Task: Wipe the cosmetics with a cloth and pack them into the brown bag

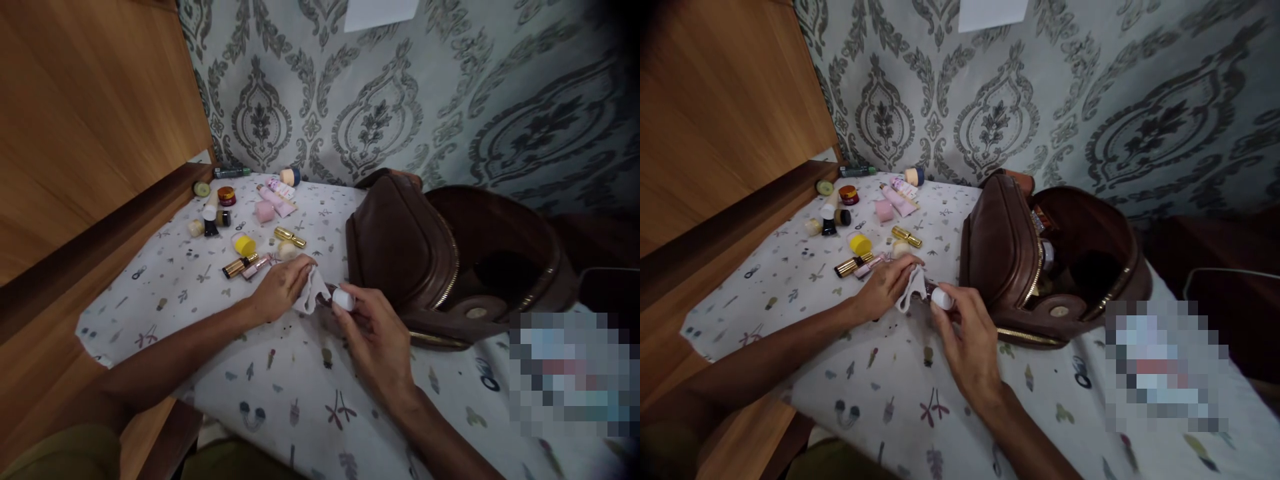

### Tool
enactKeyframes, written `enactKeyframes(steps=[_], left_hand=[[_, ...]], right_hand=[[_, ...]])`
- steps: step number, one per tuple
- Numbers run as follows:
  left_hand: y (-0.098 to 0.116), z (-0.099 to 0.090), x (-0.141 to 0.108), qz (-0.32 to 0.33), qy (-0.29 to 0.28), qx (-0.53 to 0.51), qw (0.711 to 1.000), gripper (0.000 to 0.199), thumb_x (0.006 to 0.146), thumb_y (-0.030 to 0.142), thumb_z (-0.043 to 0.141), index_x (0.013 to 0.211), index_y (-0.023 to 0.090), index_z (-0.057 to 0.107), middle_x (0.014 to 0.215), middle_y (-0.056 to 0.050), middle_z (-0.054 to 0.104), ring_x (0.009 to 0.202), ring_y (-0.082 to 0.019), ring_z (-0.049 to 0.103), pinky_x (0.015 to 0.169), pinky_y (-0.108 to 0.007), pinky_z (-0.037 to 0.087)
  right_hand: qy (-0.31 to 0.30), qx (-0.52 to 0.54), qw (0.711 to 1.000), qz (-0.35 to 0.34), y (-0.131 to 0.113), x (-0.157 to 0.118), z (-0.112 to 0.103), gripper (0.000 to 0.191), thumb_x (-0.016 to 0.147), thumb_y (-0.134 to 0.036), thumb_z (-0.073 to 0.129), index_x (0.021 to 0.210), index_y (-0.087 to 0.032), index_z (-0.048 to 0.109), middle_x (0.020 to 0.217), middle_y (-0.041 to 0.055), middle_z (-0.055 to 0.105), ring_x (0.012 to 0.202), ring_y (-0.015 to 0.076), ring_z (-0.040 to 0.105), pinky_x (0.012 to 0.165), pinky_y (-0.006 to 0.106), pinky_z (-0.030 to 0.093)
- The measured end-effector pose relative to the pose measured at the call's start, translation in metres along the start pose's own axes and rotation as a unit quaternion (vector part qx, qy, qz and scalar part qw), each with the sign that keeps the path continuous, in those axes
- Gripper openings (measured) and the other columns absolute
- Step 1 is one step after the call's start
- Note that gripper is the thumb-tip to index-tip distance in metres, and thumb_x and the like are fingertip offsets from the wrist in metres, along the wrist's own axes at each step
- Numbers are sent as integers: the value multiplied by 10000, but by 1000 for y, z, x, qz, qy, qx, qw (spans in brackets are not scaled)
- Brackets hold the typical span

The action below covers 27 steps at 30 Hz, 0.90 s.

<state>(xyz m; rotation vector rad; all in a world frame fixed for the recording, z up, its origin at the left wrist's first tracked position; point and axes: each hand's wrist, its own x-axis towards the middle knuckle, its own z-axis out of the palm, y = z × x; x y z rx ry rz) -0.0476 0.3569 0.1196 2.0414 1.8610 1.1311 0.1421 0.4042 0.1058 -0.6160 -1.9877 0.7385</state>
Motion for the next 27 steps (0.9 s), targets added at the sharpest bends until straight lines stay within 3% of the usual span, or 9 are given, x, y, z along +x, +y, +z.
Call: enactKeyframes(steps=[3,5,7,13,21,27], left_hand=[[9,1,-4,21,-23,27,999,407,1031,441,292,1182,161,547,1120,-118,674,1047,-239,630,907,-372,495],[14,2,-7,40,-48,60,996,501,1006,530,311,1252,151,527,1183,-133,651,1093,-272,599,923,-416,496],[17,3,-8,43,-67,83,993,544,996,561,307,1275,146,520,1167,-127,644,1079,-276,584,906,-426,506],[13,3,-6,55,-89,150,983,455,1034,444,263,1204,147,563,1111,-106,641,1005,-252,566,836,-391,516],[6,6,-5,63,-67,219,971,382,1048,353,277,1049,164,609,983,-72,668,945,-223,600,824,-343,509],[-4,4,-2,41,-48,200,978,335,1048,276,254,1019,173,572,962,-73,703,911,-210,654,781,-332,528]], right_hand=[[-10,-23,1000,6,1,-1,-2,132,927,-272,590,1042,-214,620,899,43,640,772,168,633,658,283,560],[-13,-33,999,13,2,-2,-2,128,923,-292,587,1019,-210,606,875,36,646,750,168,634,649,283,549],[-14,-39,999,29,2,-2,-2,134,920,-314,584,997,-206,598,862,35,658,739,170,644,623,276,535],[-20,-23,996,80,-1,-2,0,203,911,-402,592,936,-200,584,805,33,673,694,174,665,546,252,511],[-47,66,988,134,6,-10,10,181,903,-385,599,929,-210,563,824,27,664,733,173,684,612,245,558],[-65,121,977,161,13,-13,16,307,833,-338,676,1104,-230,580,1061,79,685,934,223,700,814,352,591]])
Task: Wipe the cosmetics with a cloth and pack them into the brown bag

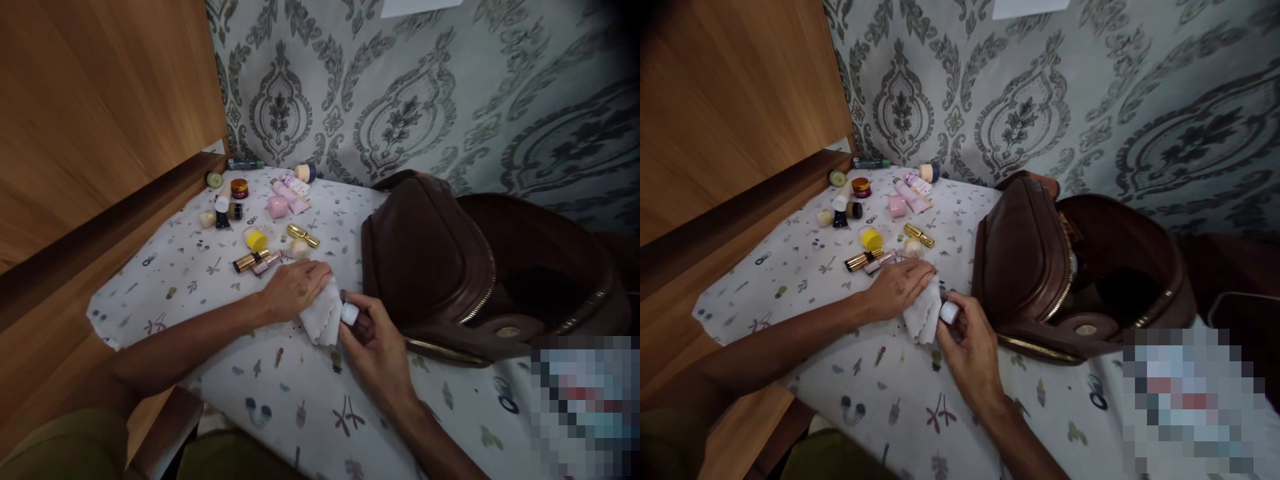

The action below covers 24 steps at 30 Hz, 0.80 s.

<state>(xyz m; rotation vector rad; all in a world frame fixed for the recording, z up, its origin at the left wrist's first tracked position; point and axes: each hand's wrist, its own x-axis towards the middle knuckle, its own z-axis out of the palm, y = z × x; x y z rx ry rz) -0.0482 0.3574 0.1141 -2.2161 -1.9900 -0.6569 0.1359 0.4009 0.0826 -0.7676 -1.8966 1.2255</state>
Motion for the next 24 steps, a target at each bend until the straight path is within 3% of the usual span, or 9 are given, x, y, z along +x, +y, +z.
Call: enactKeyframes(steps=[3,6,13,18,24], left_hand=[[-2,-3,1,-6,-11,23,1000,333,1041,245,247,1012,163,568,930,-78,708,878,-210,668,747,-331,526],[1,-6,0,-9,-16,45,999,361,1050,267,231,1014,161,574,917,-69,706,869,-207,665,720,-325,513],[12,-6,-5,53,-45,124,990,605,962,658,239,1142,185,569,1042,-83,660,1023,-250,573,647,-309,476],[12,-4,-4,65,-42,150,986,552,1006,576,206,1137,181,568,1046,-76,644,1013,-240,554,697,-328,475],[10,-1,-4,71,-23,160,984,474,1026,521,253,1077,184,583,994,-66,648,972,-231,559,630,-323,430]], right_hand=[[-13,10,1000,8,3,0,0,334,826,-354,684,1121,-239,580,1106,93,683,966,235,699,846,380,590],[-14,10,1000,22,4,-1,-1,287,832,-382,674,1062,-235,583,1024,86,703,894,231,709,805,373,598],[-8,-7,999,52,0,0,-1,250,811,-377,678,968,-226,556,920,57,704,797,214,704,669,309,575],[-11,-10,999,49,1,1,-1,203,835,-363,643,939,-223,539,847,27,671,767,194,680,688,299,553],[-25,-6,998,59,0,1,-1,201,845,-379,628,932,-222,538,856,39,673,761,199,669,686,312,552]])
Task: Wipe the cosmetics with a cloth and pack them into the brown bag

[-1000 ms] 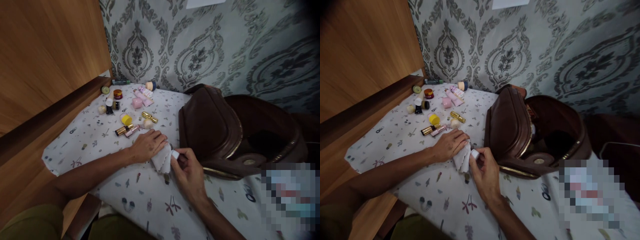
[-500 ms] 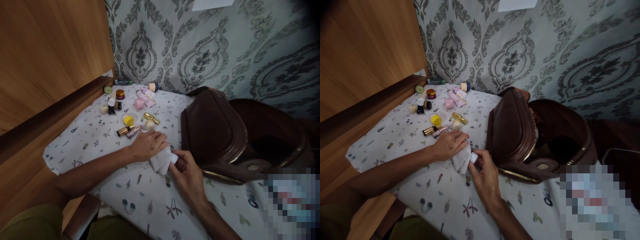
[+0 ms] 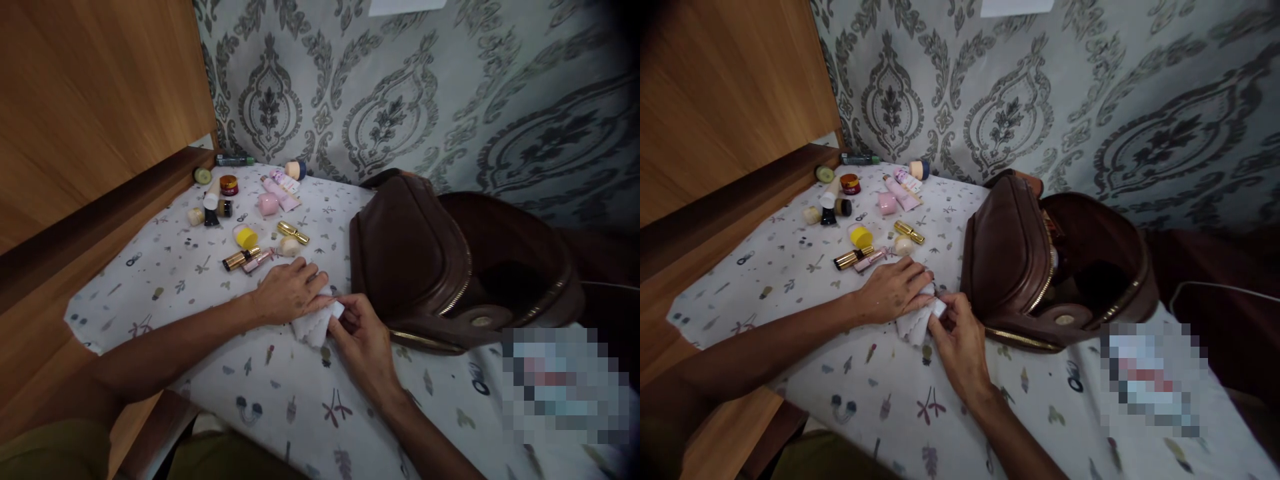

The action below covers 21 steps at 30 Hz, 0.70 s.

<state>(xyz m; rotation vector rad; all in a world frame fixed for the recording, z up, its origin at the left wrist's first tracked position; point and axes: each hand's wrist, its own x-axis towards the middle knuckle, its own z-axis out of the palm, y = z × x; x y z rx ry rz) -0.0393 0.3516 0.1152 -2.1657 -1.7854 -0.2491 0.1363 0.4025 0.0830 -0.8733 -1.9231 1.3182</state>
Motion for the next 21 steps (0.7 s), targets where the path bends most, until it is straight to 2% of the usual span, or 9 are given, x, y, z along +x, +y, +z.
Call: enactKeyframes(steps=[5,10,17,21], left_hand=[[-2,4,0,-2,33,7,999,387,1044,419,291,1015,182,596,934,-59,652,935,-227,577,589,-330,390],[-4,3,3,-24,24,9,999,372,1055,347,269,974,178,590,897,-57,654,916,-227,597,589,-328,387],[-17,7,6,-79,9,-105,991,390,1061,326,237,984,166,585,908,-58,672,897,-192,640,770,-319,505],[-21,10,6,-100,11,-124,987,349,1061,296,242,1074,168,566,948,-51,682,898,-168,654,783,-302,518]], right_hand=[[6,1,1000,4,0,1,3,237,798,-363,665,946,-228,539,838,33,687,775,203,675,693,313,552],[-10,2,1000,10,-1,1,3,266,776,-328,685,966,-229,526,834,23,685,783,200,681,660,290,542],[-29,-24,999,-14,-1,0,-1,215,836,-325,604,1016,-229,535,873,41,689,806,206,673,676,313,528],[-34,-51,998,-22,-3,-2,-2,205,860,-347,596,1020,-229,546,866,36,692,779,198,667,659,297,508]])
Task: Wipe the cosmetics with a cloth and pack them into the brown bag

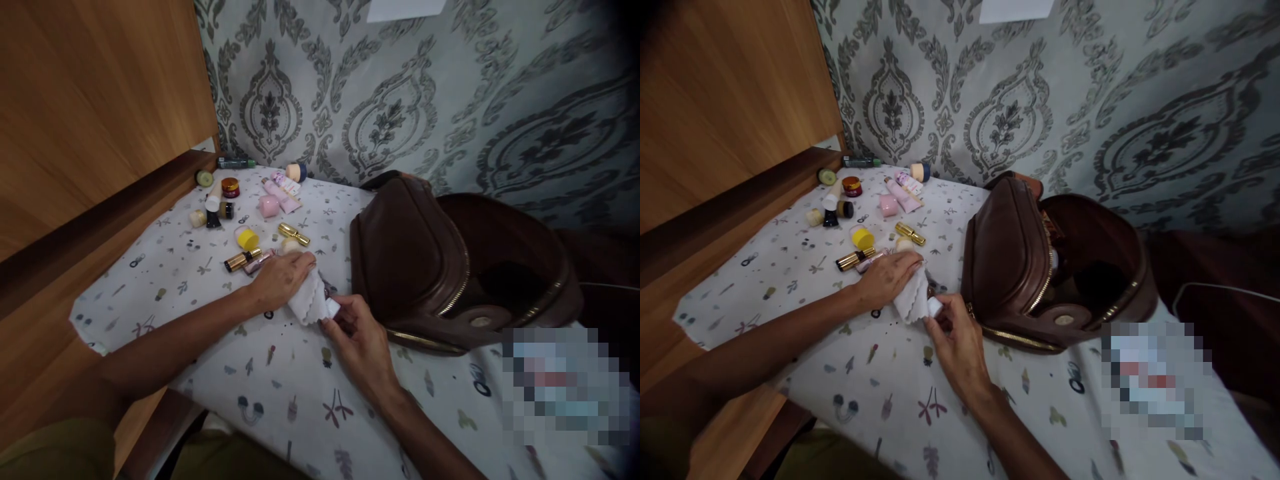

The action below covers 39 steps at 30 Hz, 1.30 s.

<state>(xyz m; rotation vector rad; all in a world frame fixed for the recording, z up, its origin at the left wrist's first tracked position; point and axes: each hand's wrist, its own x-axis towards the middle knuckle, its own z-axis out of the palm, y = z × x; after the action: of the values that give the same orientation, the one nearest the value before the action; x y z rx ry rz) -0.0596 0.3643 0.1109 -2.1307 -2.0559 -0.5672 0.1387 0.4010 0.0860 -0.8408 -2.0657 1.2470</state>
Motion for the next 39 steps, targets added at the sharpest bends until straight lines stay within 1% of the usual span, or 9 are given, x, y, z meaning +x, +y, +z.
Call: enactKeyframes(steps=[5,9,13,18,24,29,32,37,39], left_hand=[[9,-4,-4,7,-6,-1,1000,365,1043,412,307,1115,175,576,1031,-64,685,1010,-214,626,815,-341,507],[16,-10,-8,46,-34,8,998,523,975,602,349,1196,179,563,1103,-65,665,1036,-250,595,720,-342,496],[11,-11,-7,98,-50,10,994,655,893,715,379,1214,173,559,1113,-77,646,1032,-255,580,655,-326,476],[3,-10,-4,175,-62,29,982,680,864,727,434,1222,159,545,1124,-102,618,1036,-254,563,688,-325,482],[10,-20,-2,163,-122,96,974,529,892,551,592,1250,170,507,1141,-109,569,1047,-262,544,586,-298,461],[19,-36,5,166,-108,167,966,322,961,240,504,1270,153,473,1134,-122,555,1059,-279,523,558,-285,450],[23,-48,10,185,-103,197,957,315,949,132,468,1264,149,460,1123,-123,544,1073,-282,512,596,-289,487],[31,-65,15,206,-96,236,945,341,937,81,427,1275,126,439,1139,-137,537,1103,-286,500,621,-316,526],[33,-72,16,212,-90,246,942,374,910,38,410,1275,114,435,1140,-140,534,1100,-284,496,613,-321,527]], right_hand=[[19,-21,1000,-12,-5,-1,-2,152,872,-352,578,943,-221,547,798,15,675,724,183,651,630,273,487],[29,0,1000,-10,-8,1,-4,171,871,-377,579,918,-216,546,812,24,684,731,185,657,624,263,492],[32,15,999,-2,-10,3,-5,196,888,-410,565,903,-216,542,767,16,676,692,178,649,592,253,484],[34,39,999,10,-12,3,-3,242,896,-463,560,872,-224,532,733,4,641,649,165,625,527,240,486],[28,84,996,23,-11,3,-1,292,889,-509,567,900,-222,516,787,11,655,564,140,610,456,233,481],[38,101,994,6,-9,2,0,307,908,-518,548,968,-220,503,865,30,676,588,140,622,456,233,450],[47,112,993,2,-10,2,0,313,921,-520,538,1008,-223,492,873,30,673,589,141,614,461,239,447],[67,147,987,-13,-17,2,0,329,918,-533,540,1016,-225,482,757,-5,646,513,129,558,449,247,440],[77,162,983,-24,-21,2,-1,326,916,-530,543,1018,-227,480,766,0,652,521,131,570,448,250,440]])
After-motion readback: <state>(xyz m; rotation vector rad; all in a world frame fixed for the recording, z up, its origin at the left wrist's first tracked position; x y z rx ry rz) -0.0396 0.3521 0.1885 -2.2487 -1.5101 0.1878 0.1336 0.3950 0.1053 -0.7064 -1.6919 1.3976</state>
